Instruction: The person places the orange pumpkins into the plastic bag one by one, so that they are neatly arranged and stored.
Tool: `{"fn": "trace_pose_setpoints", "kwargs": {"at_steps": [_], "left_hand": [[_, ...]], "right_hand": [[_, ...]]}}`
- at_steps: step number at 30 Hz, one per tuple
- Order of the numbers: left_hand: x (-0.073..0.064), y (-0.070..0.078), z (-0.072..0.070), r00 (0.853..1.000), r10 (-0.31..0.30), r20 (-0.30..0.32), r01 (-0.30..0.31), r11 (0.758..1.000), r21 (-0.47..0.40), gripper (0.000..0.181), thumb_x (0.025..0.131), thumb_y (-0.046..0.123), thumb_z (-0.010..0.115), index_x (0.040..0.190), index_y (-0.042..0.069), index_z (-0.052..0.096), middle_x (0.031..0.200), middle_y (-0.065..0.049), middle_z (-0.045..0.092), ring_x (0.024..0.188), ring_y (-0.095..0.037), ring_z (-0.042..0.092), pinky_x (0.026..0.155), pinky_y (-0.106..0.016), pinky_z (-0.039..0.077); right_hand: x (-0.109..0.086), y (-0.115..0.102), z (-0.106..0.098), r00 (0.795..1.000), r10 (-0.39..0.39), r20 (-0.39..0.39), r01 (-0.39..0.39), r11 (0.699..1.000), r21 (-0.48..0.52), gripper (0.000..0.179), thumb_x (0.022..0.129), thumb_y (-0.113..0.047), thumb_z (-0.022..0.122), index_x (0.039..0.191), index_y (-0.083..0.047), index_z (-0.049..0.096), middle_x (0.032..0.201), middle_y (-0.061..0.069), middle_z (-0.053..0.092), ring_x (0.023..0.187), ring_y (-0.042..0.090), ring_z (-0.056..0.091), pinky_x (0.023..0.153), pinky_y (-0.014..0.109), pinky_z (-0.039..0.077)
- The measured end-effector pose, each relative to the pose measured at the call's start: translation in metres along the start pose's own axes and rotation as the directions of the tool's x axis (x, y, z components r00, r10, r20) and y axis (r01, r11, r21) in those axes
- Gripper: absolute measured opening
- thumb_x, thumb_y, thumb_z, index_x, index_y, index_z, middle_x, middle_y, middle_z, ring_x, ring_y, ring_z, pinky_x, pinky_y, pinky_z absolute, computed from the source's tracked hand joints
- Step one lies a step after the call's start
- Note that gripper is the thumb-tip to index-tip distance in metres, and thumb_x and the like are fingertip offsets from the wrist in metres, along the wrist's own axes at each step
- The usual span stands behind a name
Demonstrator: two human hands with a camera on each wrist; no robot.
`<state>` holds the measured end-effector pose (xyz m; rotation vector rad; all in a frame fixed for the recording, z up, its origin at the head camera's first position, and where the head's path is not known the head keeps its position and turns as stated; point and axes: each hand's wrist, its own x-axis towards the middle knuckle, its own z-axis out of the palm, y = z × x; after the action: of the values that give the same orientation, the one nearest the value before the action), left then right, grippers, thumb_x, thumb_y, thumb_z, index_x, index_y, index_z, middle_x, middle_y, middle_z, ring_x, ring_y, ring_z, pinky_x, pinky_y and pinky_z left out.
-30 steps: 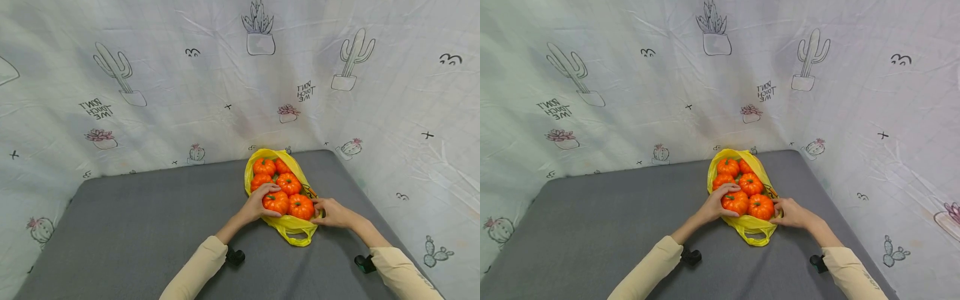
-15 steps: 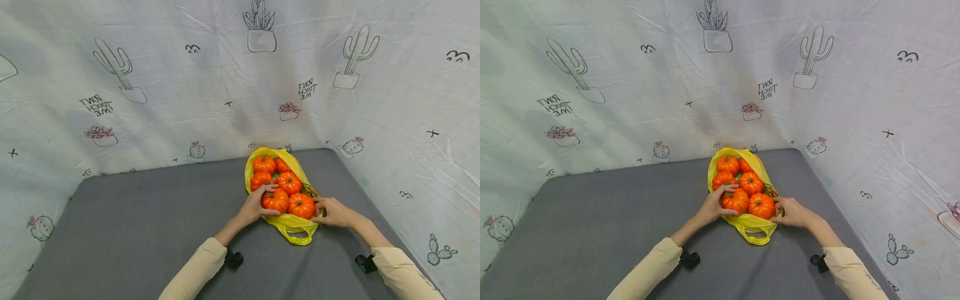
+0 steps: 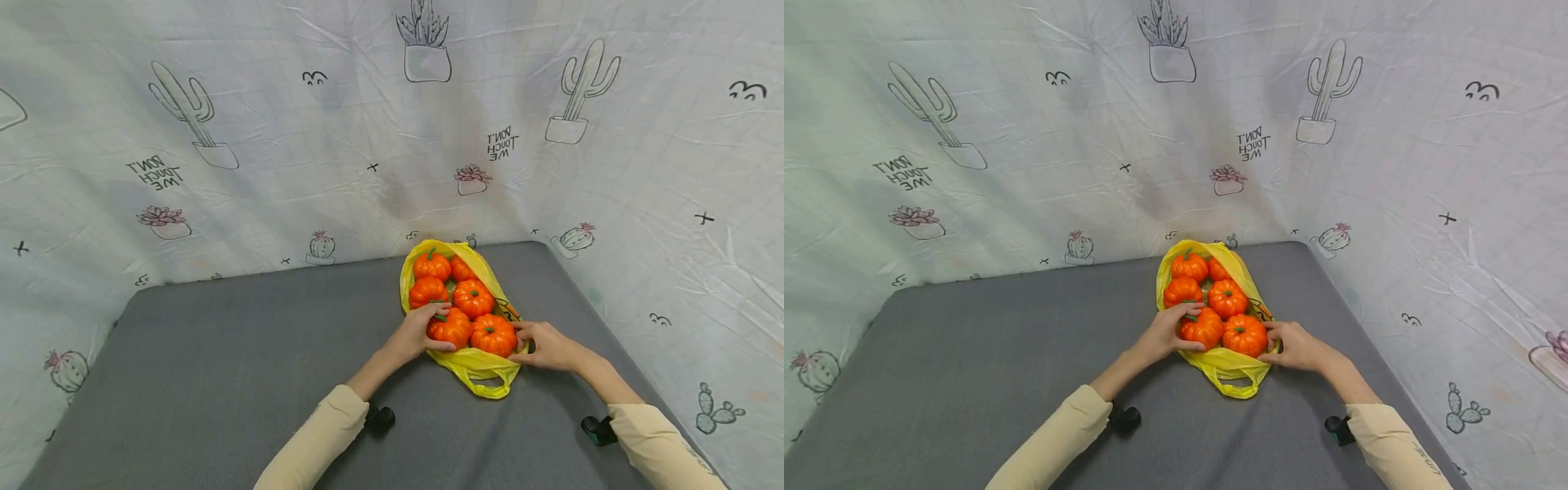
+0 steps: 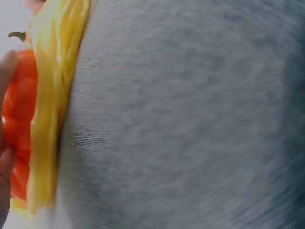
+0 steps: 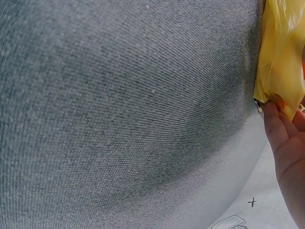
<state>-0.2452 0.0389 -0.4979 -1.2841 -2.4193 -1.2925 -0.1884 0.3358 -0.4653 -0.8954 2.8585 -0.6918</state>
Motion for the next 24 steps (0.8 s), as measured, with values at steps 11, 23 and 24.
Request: {"fn": "trace_pose_setpoints", "kwargs": {"at_steps": [11, 23, 24], "left_hand": [[0.002, 0.018, -0.006, 0.999, -0.031, 0.036, 0.018, 0.951, 0.308, 0.06, 0.071, 0.039, 0.082, 0.118, 0.005, 0.065, 0.12, -0.006, 0.056, 0.111, -0.019, 0.055, 0.093, -0.028, 0.048], [0.012, 0.041, -0.001, 0.994, -0.082, 0.066, 0.039, 0.869, 0.493, 0.049, 0.072, 0.037, 0.082, 0.113, 0.013, 0.071, 0.104, -0.004, 0.053, 0.092, -0.017, 0.051, 0.069, -0.022, 0.049], [0.012, 0.04, 0.001, 0.995, -0.081, 0.065, 0.037, 0.862, 0.505, 0.049, 0.071, 0.037, 0.082, 0.113, 0.014, 0.071, 0.104, -0.003, 0.053, 0.092, -0.016, 0.051, 0.069, -0.021, 0.049]], "right_hand": [[-0.001, -0.001, -0.003, 1.0, 0.009, 0.003, -0.009, 1.0, -0.008, 0.028, 0.081, -0.025, 0.077, 0.065, -0.021, 0.055, 0.117, 0.034, 0.059, 0.088, 0.035, 0.065, 0.064, 0.027, 0.044], [-0.004, 0.0, -0.007, 1.0, -0.019, -0.018, 0.018, 1.0, -0.023, 0.025, 0.08, -0.024, 0.078, 0.066, -0.022, 0.058, 0.117, 0.034, 0.058, 0.077, 0.026, 0.064, 0.064, 0.03, 0.046], [-0.005, 0.0, -0.007, 1.0, -0.02, -0.019, 0.019, 1.0, -0.024, 0.024, 0.081, -0.024, 0.078, 0.066, -0.022, 0.058, 0.117, 0.034, 0.058, 0.08, 0.027, 0.065, 0.065, 0.031, 0.047]]}}
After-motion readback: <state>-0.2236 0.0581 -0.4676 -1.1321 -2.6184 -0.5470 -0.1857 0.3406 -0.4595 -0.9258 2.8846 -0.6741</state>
